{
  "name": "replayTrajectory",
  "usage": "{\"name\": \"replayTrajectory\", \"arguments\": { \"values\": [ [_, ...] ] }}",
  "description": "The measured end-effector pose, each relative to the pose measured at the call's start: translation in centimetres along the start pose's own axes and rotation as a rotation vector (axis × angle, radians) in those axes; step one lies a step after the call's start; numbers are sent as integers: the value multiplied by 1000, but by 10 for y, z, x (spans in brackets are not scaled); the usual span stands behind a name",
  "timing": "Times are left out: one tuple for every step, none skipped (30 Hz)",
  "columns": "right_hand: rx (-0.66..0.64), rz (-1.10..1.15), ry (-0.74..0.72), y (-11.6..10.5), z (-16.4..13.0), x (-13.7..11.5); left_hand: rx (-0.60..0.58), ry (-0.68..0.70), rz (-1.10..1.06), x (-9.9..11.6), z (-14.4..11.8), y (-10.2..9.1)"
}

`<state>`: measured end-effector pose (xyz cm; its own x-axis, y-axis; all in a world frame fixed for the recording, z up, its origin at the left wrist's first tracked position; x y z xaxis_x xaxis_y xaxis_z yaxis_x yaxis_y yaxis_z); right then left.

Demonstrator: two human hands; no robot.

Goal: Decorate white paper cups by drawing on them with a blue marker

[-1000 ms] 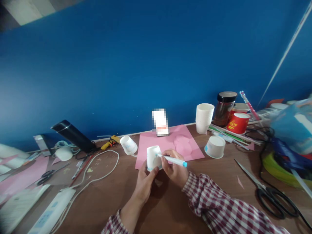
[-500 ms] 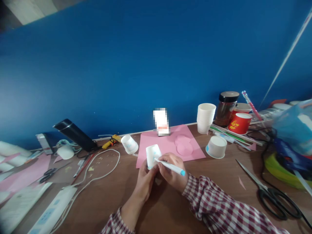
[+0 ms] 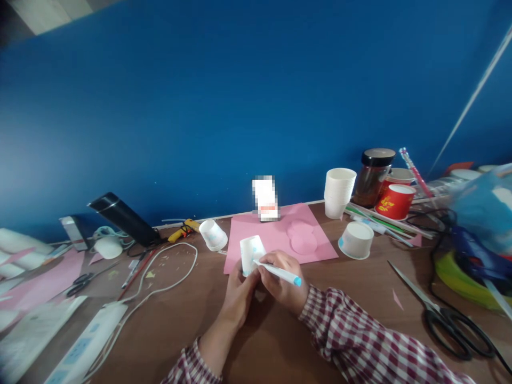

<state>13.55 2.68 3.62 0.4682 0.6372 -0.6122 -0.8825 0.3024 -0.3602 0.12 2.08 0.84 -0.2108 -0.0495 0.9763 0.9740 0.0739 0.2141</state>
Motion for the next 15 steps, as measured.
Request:
{"name": "replayTrajectory", "arguments": {
  "values": [
    [-2,6,-4,0,0,0,-14,9,-4,1,0,0],
    [-7,11,-4,0,0,0,-29,20,-9,1,0,1],
    [-12,15,-1,0,-1,1,-37,28,-13,2,0,1],
    [-16,16,4,1,-1,1,-32,25,-15,3,0,2],
    [-18,15,7,1,-1,1,-21,21,-14,4,-1,3],
    [-20,13,8,1,-1,1,-5,17,-12,5,-1,4],
    [-21,10,8,1,-1,2,11,16,-11,6,-1,4],
    [-22,7,7,1,-1,2,19,14,-12,8,-2,5],
    [-24,6,6,1,-1,2,18,10,-16,9,-2,6],
    [-28,5,5,1,-1,2,15,7,-21,10,-2,7],
    [-33,6,3,0,-1,1,12,5,-26,11,-3,8],
    [-38,8,0,0,-1,1,7,4,-31,12,-3,8],
    [-42,11,-4,0,-1,1,4,3,-36,12,-3,8],
    [-44,15,-6,0,-1,1,4,4,-36,12,-3,8],
    [-46,18,-6,1,-1,1,5,3,-33,11,-3,8]
  ]
}}
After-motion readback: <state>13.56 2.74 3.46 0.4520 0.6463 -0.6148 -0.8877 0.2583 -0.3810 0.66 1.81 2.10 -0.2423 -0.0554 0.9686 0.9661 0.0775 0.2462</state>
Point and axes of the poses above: each hand's wrist, its own z-axis towards the middle knuckle, its own y-axis out of the palm, x = y × z, the point moved 1 cm from there along z, towards the middle knuckle, and after that the axes turned 6 degrees about y, right-handed, at the moved point
